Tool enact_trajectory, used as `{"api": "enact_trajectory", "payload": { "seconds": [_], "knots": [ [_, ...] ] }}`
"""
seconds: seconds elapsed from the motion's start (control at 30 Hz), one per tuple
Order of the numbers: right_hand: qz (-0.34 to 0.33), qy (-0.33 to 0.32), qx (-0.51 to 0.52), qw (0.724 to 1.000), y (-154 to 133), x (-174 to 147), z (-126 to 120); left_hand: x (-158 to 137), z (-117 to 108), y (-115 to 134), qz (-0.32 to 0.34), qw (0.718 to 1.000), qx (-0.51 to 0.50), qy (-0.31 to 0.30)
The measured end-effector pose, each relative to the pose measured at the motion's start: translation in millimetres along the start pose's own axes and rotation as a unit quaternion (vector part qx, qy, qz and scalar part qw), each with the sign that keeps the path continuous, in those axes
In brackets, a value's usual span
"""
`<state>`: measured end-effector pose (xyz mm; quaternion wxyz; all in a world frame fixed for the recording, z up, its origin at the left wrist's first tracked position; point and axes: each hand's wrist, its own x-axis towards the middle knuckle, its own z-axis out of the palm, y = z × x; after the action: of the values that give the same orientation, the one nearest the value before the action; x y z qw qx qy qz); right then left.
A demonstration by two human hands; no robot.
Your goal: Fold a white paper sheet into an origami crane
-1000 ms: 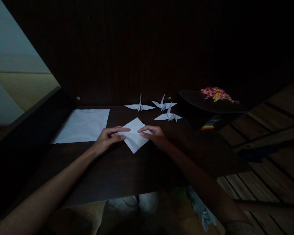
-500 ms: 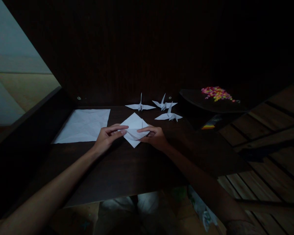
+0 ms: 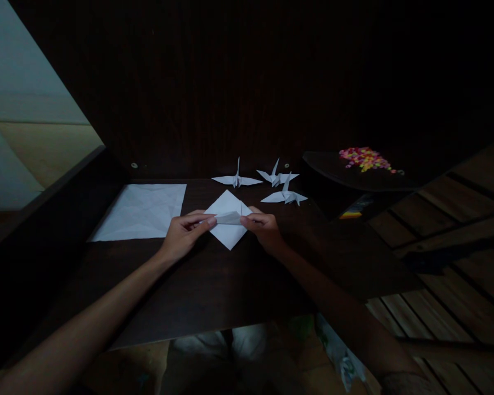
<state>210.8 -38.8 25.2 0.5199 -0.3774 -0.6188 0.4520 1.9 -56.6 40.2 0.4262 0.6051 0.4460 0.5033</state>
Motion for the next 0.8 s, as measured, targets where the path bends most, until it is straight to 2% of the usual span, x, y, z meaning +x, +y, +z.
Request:
{"api": "enact_trajectory", "payload": {
  "seconds": [0.23, 0.43, 0.63, 0.8],
  "knots": [
    [0.048, -0.023, 0.092, 0.994, 3.9, 1.5, -0.2, -0.4, -1.4, 0.7, 0.018, 0.998, 0.05, 0.04],
    [0.057, -0.024, 0.097, 0.993, 4.7, -1.8, 4.7, -3.0, 1.5, 0.5, 0.031, 0.992, 0.089, 0.081],
    [0.038, 0.067, 0.0, 0.997, 3.0, -3.6, 11.7, -4.6, 3.3, 1.1, 0.044, 0.995, 0.083, 0.045],
    [0.016, 0.084, 0.059, 0.995, 8.9, -0.5, 7.5, -3.8, 1.7, -0.2, 0.031, 0.998, 0.06, 0.002]
  ]
}}
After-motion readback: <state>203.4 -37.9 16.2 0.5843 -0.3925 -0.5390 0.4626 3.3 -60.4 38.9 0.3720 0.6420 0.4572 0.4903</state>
